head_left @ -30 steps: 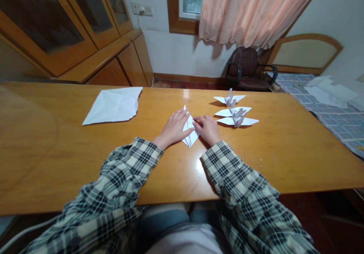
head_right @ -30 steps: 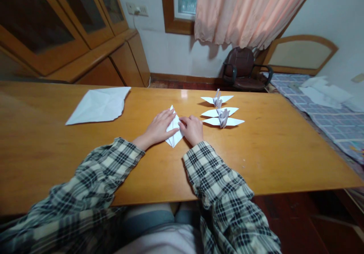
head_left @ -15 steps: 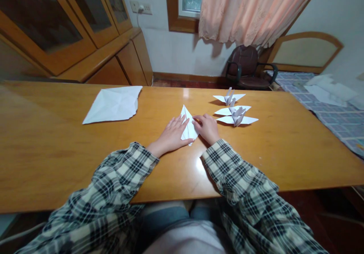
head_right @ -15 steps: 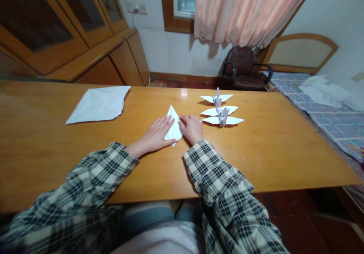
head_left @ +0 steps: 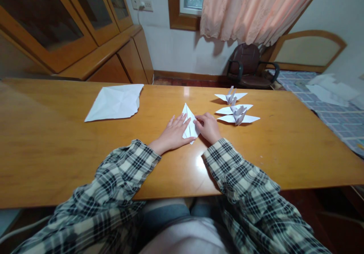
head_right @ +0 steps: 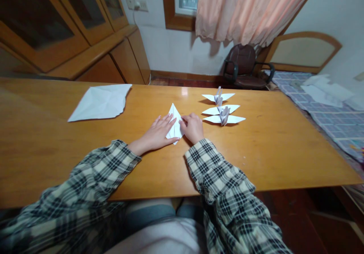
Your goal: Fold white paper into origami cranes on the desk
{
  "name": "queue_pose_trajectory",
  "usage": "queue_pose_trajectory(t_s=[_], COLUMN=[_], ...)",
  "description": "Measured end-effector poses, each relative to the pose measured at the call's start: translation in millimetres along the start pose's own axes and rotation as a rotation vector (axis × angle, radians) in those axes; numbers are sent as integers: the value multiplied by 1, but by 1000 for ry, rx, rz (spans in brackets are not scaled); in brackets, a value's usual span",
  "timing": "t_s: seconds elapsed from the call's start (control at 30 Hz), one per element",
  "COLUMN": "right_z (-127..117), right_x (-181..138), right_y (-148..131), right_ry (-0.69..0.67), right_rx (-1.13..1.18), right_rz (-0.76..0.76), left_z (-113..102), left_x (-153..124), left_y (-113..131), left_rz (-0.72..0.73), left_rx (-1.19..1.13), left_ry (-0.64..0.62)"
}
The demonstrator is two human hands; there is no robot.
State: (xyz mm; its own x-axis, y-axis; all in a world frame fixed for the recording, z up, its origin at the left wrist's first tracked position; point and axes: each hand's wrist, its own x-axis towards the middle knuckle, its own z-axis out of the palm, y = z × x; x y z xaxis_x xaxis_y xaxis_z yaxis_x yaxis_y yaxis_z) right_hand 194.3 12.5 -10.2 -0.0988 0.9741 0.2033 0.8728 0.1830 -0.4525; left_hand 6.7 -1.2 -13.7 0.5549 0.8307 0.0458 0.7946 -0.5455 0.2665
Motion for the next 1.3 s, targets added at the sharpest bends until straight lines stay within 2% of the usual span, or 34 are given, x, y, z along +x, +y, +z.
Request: queue_pose_trajectory(t_s=[0.27,0.43,0.6,0.83,1.07,1.3], right_z=[2,4,4,5,4,-4], right_x=[2,4,4,1,-2,-8], right_y=[1,3,2,-1,-9,-18], right_ry=[79,101,83,35,145,229], right_rx=[251,267,241,393,562,516], right_rz=[-44,-37,-24,25,-18,-136], left_z=[2,-3,-6,-8,-14,-14], left_x=[-1,-3,-2,0,-1,0], left_y=[-2,2,4,6,13,13], left_rz=[-5,-47,-55,-52,-43,-38], left_rx=[26,51,18,-85,-134,-160], left_ry=[49,135,138,203,243,300])
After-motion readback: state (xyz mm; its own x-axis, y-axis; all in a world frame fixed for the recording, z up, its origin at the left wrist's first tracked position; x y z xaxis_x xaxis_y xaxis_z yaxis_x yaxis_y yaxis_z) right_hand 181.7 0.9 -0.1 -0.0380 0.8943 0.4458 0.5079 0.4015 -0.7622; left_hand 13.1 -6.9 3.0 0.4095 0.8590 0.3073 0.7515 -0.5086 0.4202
